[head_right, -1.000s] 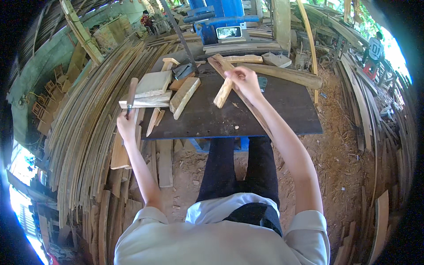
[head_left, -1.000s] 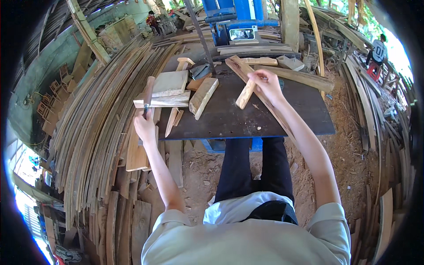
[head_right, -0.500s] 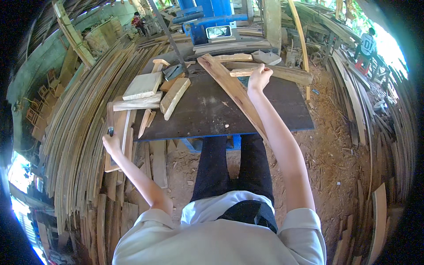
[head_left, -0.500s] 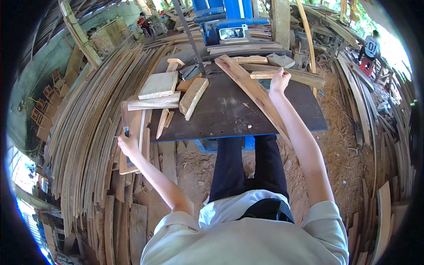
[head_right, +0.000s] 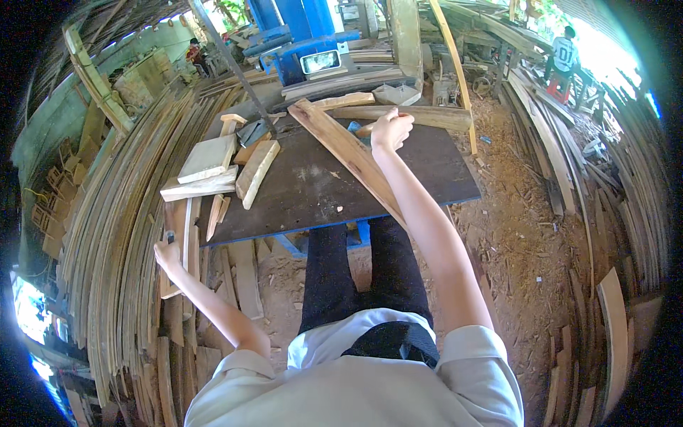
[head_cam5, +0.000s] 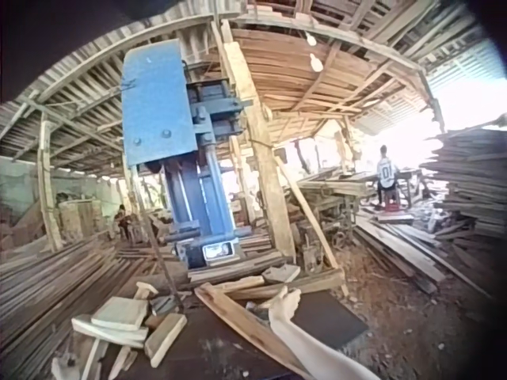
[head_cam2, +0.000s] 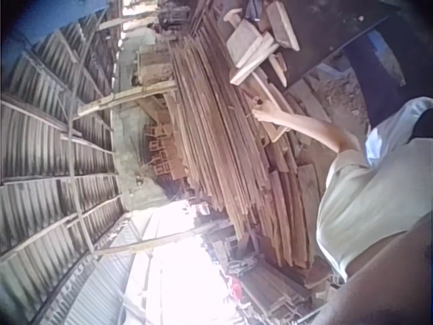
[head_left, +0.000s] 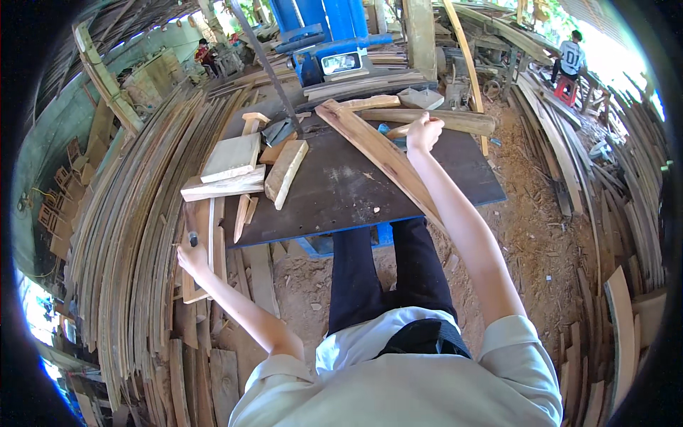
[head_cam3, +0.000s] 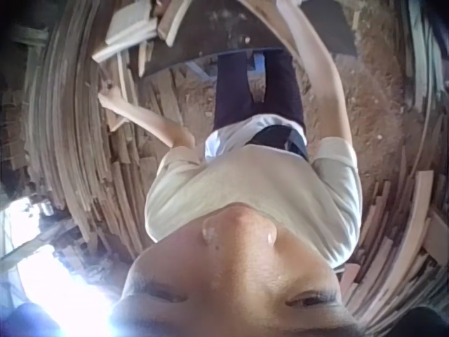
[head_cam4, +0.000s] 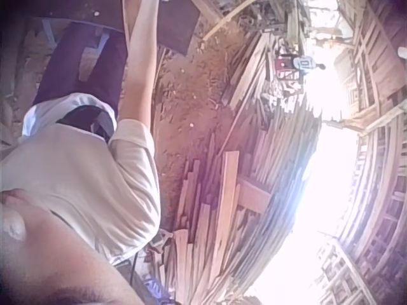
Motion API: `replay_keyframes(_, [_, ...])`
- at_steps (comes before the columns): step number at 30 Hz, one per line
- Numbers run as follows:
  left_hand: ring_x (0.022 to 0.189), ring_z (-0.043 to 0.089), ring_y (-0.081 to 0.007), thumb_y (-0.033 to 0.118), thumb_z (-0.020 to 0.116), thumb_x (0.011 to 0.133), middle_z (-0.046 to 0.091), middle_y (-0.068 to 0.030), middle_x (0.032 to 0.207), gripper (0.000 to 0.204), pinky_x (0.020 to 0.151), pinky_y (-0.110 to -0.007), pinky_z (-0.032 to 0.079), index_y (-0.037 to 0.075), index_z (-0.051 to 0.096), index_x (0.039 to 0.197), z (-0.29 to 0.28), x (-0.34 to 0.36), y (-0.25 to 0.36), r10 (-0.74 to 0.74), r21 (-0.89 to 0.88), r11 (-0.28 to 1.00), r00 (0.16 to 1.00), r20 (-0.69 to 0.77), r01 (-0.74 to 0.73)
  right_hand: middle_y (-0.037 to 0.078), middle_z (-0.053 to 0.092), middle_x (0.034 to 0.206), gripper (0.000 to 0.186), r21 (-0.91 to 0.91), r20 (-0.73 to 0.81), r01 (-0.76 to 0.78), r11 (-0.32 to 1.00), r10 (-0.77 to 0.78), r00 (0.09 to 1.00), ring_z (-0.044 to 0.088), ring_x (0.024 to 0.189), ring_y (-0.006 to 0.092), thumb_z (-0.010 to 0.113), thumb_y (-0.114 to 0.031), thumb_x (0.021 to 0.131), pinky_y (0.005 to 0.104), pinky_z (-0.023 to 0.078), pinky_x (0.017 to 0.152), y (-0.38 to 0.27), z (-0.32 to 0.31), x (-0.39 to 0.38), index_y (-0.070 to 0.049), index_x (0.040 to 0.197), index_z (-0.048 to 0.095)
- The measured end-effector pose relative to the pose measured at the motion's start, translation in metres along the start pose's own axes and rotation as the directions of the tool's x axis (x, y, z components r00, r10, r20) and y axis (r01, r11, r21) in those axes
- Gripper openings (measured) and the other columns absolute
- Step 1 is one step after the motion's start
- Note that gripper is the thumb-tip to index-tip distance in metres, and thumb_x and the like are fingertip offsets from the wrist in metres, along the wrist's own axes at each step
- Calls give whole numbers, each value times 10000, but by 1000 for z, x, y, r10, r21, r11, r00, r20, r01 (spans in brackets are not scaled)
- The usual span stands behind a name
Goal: The person uses a chisel to carve and shape a small piece of wood on a workbench. They hold the wood with one hand and strike the chisel with the other to remove shavings. After carving, they inspect the piece and use a pencil to mark it.
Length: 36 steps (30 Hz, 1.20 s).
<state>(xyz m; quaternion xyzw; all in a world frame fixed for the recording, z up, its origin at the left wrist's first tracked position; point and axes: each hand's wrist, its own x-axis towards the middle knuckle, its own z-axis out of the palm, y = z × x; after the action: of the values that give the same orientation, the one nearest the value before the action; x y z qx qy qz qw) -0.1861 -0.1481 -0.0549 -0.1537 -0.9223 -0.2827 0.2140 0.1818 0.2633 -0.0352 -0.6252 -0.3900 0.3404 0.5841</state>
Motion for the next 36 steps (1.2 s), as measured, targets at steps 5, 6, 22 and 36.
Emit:
replay_keyframes(5, [735, 594, -453, 199, 655, 752, 583, -290, 700, 286, 712, -509, 454, -71, 620, 665, 1, -3, -5, 142, -17, 990, 989, -48, -143, 193, 485, 1177, 284, -129, 19, 25, 991, -23, 1000, 486, 1121, 361, 517, -246, 901, 486, 427, 914, 2, 2, -3, -57, 1106, 460])
replay_keyframes(6, [657, 589, -461, 239, 677, 756, 556, -298, 652, 351, 659, -494, 459, -83, 598, 641, 2, -4, -8, 198, -20, 980, 977, -75, -200, 191, 476, 1181, 278, -157, 22, 36, 987, -33, 999, 479, 1123, 360, 520, -227, 894, 488, 427, 916, 2, 2, -5, -58, 1105, 458])
replay_keyframes(22, [1201, 461, -393, 613, 560, 844, 553, -242, 1185, 745, 1034, -503, 336, -10, 519, 1249, -16, -41, 31, 47, 17, 999, 997, 65, -48, 162, 459, 1136, 239, -492, 239, 457, 741, -390, 889, 447, 1111, 358, 599, -116, 806, 506, 382, 928, -7, -4, -15, -105, 1034, 530])
replay_keyframes(36, [1031, 572, -253, 57, 536, 939, 612, -123, 1081, 163, 922, -387, 438, 32, 632, 1069, -46, -124, 124, 212, -505, 720, 844, -493, -476, 258, 512, 1203, 785, -322, 921, 923, 210, -158, 357, 508, 1135, 429, 686, -338, 805, 562, 396, 919, -30, -104, -72, -76, 1420, 275])
